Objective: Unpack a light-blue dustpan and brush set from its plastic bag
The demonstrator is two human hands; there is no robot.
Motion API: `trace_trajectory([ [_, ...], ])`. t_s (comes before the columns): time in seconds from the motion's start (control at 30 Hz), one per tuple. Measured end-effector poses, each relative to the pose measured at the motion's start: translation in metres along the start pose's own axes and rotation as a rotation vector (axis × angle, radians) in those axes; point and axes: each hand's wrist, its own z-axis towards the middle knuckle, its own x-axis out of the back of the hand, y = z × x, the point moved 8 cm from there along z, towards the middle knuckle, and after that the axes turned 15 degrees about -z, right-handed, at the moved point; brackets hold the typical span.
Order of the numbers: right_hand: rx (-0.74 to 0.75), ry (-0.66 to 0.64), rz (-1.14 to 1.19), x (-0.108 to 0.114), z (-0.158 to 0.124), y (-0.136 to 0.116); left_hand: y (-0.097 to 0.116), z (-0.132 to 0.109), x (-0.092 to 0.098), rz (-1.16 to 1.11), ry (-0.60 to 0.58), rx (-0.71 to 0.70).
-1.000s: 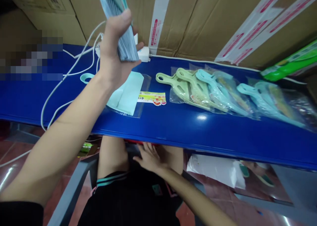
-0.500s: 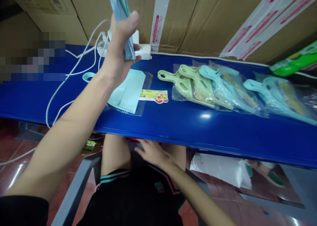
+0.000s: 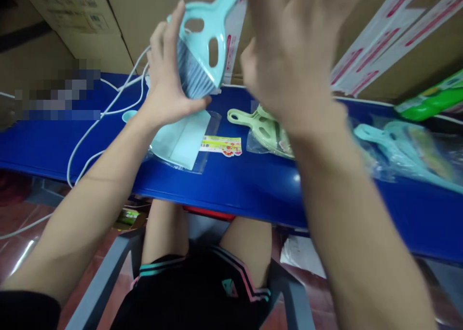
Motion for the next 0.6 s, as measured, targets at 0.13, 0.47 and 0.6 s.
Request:
trace_trajectory([
  [0.13, 0.062, 0.162, -0.238, -0.024, -0.004, -0.021, 0.009, -0.001, -0.005, 0.039, -0.117, -0.046],
  [0.47, -0.039, 0.1, -0.175, -0.054, -0.017, -0.001, 0.033, 0.001, -0.023, -0.143, -0.226, -0.155],
  [0.6, -0.157, -0.004, -0.153, -0.035, -0.018, 0.001, 0.032, 0.003, -0.03, -0.188, -0.288, -0.209],
])
